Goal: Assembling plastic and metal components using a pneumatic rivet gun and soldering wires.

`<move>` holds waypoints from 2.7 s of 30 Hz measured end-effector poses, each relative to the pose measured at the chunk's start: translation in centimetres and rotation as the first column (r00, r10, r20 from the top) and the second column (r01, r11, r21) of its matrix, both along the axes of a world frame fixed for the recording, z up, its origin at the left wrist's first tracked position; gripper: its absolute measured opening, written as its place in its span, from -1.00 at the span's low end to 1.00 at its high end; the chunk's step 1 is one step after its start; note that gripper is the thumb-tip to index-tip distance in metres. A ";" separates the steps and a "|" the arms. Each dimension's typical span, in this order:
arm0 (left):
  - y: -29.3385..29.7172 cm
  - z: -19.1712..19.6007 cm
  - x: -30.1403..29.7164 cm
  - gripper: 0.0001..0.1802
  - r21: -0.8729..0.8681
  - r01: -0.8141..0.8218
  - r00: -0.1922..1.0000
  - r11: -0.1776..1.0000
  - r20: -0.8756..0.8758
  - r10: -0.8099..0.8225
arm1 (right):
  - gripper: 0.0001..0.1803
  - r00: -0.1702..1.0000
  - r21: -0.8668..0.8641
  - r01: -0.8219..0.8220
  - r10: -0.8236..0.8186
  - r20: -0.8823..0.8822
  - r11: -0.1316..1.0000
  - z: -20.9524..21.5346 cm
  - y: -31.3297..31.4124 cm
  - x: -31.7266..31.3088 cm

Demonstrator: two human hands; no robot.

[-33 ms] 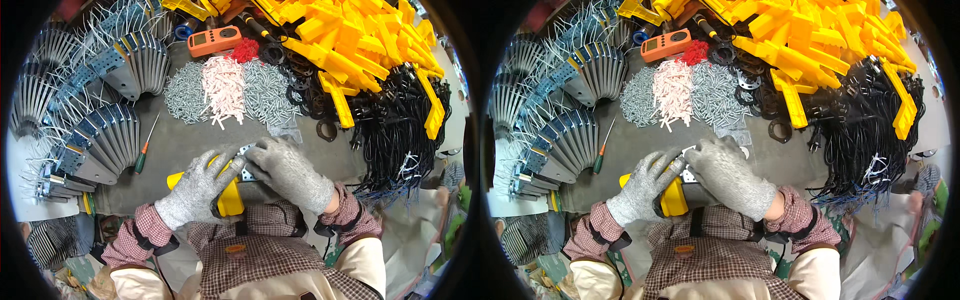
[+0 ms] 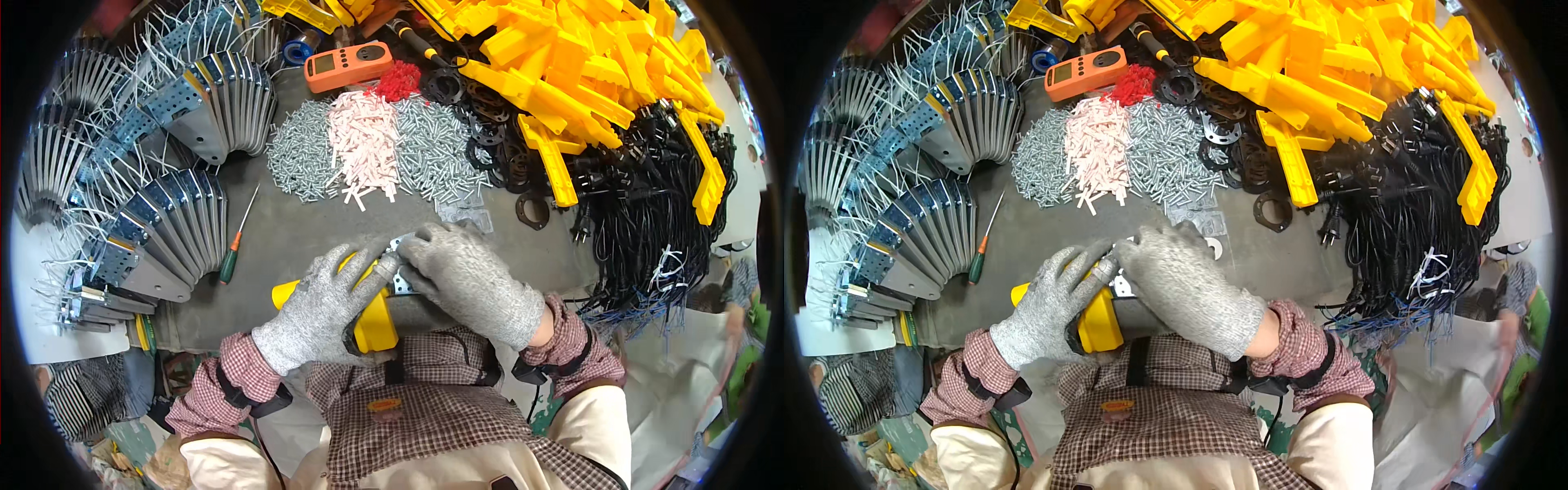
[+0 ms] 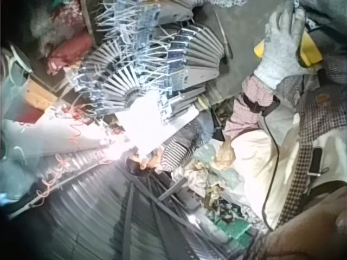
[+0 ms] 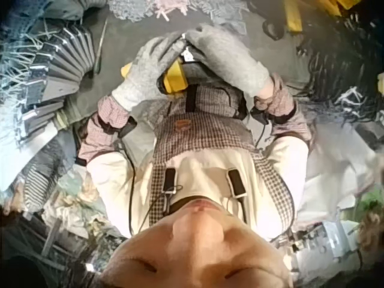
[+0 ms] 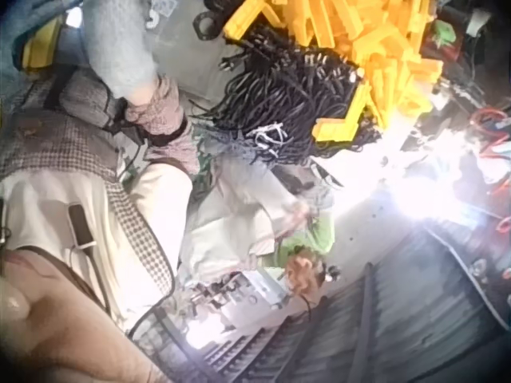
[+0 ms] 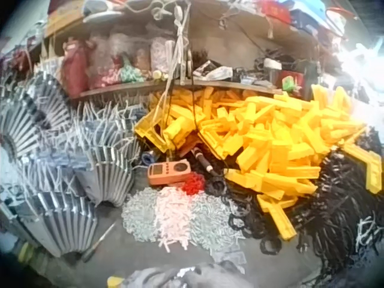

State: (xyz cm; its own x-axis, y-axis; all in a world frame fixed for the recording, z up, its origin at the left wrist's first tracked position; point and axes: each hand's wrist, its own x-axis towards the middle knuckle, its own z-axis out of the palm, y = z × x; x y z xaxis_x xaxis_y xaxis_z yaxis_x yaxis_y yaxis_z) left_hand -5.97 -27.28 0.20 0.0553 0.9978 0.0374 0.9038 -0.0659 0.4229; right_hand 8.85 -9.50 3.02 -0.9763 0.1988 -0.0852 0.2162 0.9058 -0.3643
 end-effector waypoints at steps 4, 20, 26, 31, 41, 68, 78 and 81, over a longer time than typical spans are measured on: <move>0.1 0.1 -0.1 0.31 -0.009 0.005 1.000 1.000 0.004 -0.005 | -0.78 0.996 -0.074 -0.027 0.020 -0.091 0.997 -0.3 0.3 -0.3; -0.2 -0.4 -0.2 0.31 0.042 0.009 1.000 0.999 -0.012 -0.008 | -0.85 0.916 -0.428 -0.031 -0.145 -0.373 0.903 -3.6 -0.1 2.3; -0.1 0.2 0.2 0.29 0.010 -0.016 0.999 1.000 0.042 0.016 | -0.73 0.826 -0.337 -0.181 -0.044 -0.563 0.924 -4.9 -0.2 2.2; -0.2 -0.2 0.2 0.28 0.011 -0.011 0.999 1.000 0.042 0.010 | -0.70 0.803 -0.290 -0.246 0.026 -0.596 0.925 -5.3 0.2 2.2; -0.7 -0.1 0.8 0.15 0.058 -0.032 0.999 0.998 -0.020 0.033 | -0.65 0.780 -0.267 -0.039 -0.138 -0.610 0.963 -5.8 -3.5 2.7; -0.8 0.0 2.5 0.10 -0.170 -0.212 0.947 0.962 0.206 0.245 | -0.66 0.280 0.143 0.956 -0.643 -0.713 0.257 27.5 51.9 6.5; -0.3 3.3 2.5 -0.17 -0.037 -0.023 0.997 0.999 -0.073 0.020 | -0.48 0.286 0.103 0.954 -0.750 -0.597 0.283 27.5 54.5 5.0; -0.7 1.3 1.7 -0.16 -0.097 -0.027 0.999 0.995 -0.033 0.024 | -0.43 0.211 -0.064 0.906 -0.578 -0.788 0.418 27.8 54.6 5.1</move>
